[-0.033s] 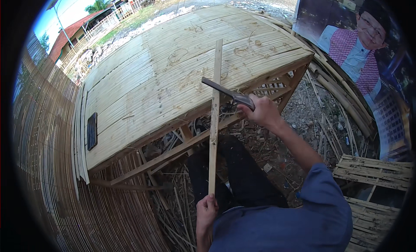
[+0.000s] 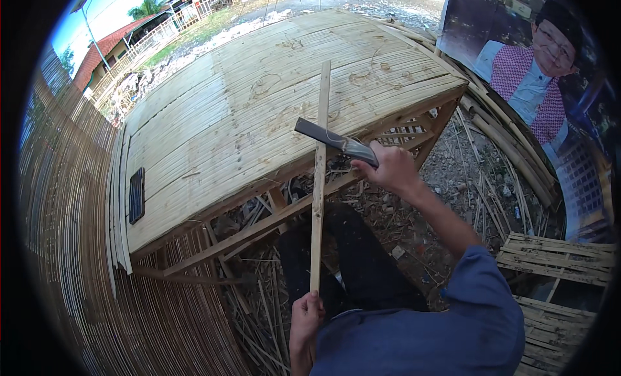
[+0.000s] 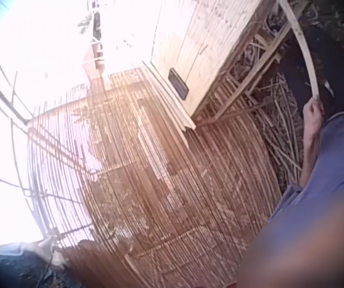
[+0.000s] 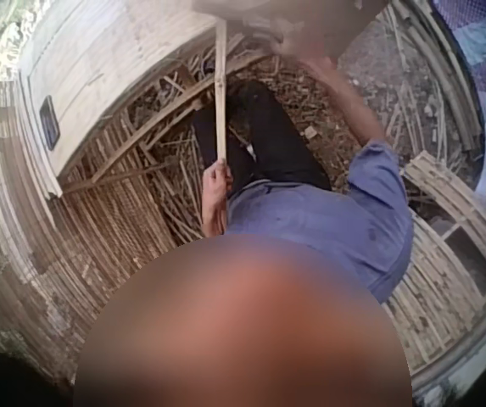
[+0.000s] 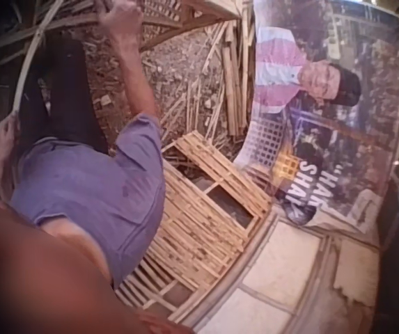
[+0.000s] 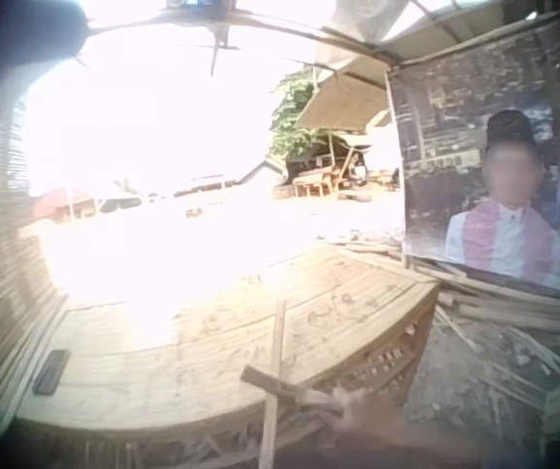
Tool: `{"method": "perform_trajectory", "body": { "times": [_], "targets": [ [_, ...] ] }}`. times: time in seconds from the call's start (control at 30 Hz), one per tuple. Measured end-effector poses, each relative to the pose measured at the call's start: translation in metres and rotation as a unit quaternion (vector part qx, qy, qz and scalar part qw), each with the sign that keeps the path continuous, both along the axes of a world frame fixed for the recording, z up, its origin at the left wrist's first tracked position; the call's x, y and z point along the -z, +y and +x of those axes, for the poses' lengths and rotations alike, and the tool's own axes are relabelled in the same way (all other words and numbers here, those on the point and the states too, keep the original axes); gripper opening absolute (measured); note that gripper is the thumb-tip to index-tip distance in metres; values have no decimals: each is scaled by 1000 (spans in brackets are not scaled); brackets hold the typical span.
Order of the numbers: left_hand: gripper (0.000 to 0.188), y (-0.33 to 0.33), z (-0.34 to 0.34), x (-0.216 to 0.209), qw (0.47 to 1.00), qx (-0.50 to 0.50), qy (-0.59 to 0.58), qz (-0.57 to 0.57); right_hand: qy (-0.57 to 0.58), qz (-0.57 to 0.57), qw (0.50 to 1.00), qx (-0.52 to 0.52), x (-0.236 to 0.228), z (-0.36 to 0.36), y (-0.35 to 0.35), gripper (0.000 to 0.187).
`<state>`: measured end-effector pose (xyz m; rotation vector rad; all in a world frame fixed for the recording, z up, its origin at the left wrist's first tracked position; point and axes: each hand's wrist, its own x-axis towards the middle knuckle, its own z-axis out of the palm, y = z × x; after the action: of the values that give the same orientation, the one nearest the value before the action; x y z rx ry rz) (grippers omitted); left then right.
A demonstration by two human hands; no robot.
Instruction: The person whittles a long piece of wood using a handheld blade, removing thin strips while holding the wood against their lap.
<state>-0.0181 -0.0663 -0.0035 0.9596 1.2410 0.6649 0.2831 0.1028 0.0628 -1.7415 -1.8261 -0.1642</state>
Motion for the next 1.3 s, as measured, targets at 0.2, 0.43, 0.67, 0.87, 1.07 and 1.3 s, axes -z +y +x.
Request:
{"method": "perform_trajectory", "body": {
  "times": [0.2, 0.43, 0.67, 0.87, 1.07, 1.3],
  "targets": [
    [47, -6, -8, 20, 999, 5, 21, 31, -116, -58, 944, -304, 12, -17, -35, 55],
    [48, -22, -24, 31, 996, 28, 51, 68, 107, -49, 986, -115, 17, -3, -18, 54],
    [49, -25, -34, 42, 996, 49, 49, 55, -232, -22, 916, -326, 14, 6, -24, 55],
    [50, -32, -43, 36, 998, 46, 26, 32, 96, -33, 992, -77, 21, 10, -16, 55],
    [50, -37, -55, 54, 996, 63, 51, 45, -186, -51, 938, -288, 14, 13, -28, 53],
    [48, -43, -68, 68, 998, 35, 52, 31, 42, -93, 988, -114, 11, -1, -27, 54]
  ]
}}
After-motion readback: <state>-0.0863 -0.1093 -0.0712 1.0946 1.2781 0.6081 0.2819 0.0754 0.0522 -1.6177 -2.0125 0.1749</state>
